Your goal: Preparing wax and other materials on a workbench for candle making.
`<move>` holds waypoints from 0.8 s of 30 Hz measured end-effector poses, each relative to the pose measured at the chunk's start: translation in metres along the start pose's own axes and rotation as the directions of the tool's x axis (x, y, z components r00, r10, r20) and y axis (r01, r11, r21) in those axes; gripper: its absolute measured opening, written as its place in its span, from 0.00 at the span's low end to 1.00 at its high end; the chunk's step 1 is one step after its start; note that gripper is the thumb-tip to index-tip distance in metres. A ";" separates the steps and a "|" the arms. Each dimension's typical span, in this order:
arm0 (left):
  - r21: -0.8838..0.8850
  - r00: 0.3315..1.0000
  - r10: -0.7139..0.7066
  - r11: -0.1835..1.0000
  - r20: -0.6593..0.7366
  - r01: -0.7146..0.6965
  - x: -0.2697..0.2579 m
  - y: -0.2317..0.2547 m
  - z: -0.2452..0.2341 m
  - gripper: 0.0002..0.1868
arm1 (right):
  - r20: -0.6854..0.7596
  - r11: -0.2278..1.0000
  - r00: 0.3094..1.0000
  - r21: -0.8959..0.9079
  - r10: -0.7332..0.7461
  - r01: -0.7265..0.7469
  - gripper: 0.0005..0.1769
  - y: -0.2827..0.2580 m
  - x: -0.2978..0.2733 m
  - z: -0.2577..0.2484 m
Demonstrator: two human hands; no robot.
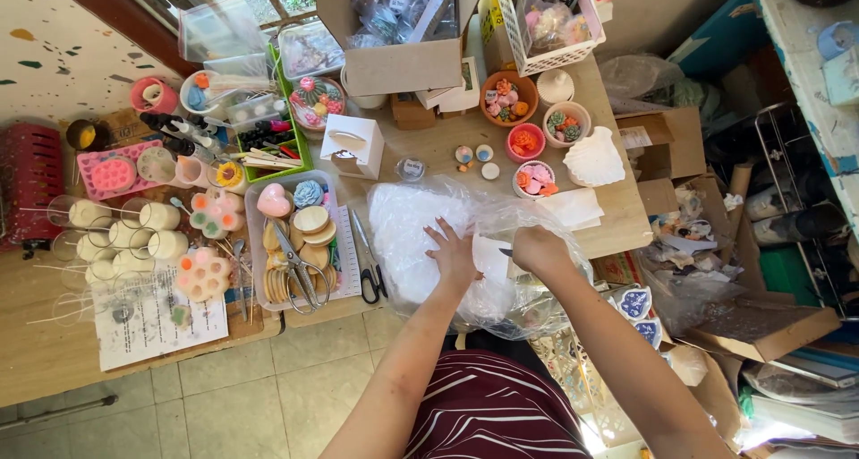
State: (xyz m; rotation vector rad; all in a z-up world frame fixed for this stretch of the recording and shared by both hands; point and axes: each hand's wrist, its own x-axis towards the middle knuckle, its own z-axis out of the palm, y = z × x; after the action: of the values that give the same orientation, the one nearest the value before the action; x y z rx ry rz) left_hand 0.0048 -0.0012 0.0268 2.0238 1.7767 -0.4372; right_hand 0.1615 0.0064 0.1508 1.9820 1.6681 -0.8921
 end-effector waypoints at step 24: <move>-0.102 1.000 0.012 0.995 -0.005 -0.012 -0.010 -0.002 -0.013 0.70 | 0.160 0.993 0.986 -0.100 -0.046 0.063 0.09 0.003 0.059 -0.015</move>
State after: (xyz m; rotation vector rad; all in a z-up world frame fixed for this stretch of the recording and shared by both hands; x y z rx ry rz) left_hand 0.0007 -0.0031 0.0422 1.9659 1.7518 -0.3315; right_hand 0.1725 0.0579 0.1209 1.7578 1.6512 -0.9351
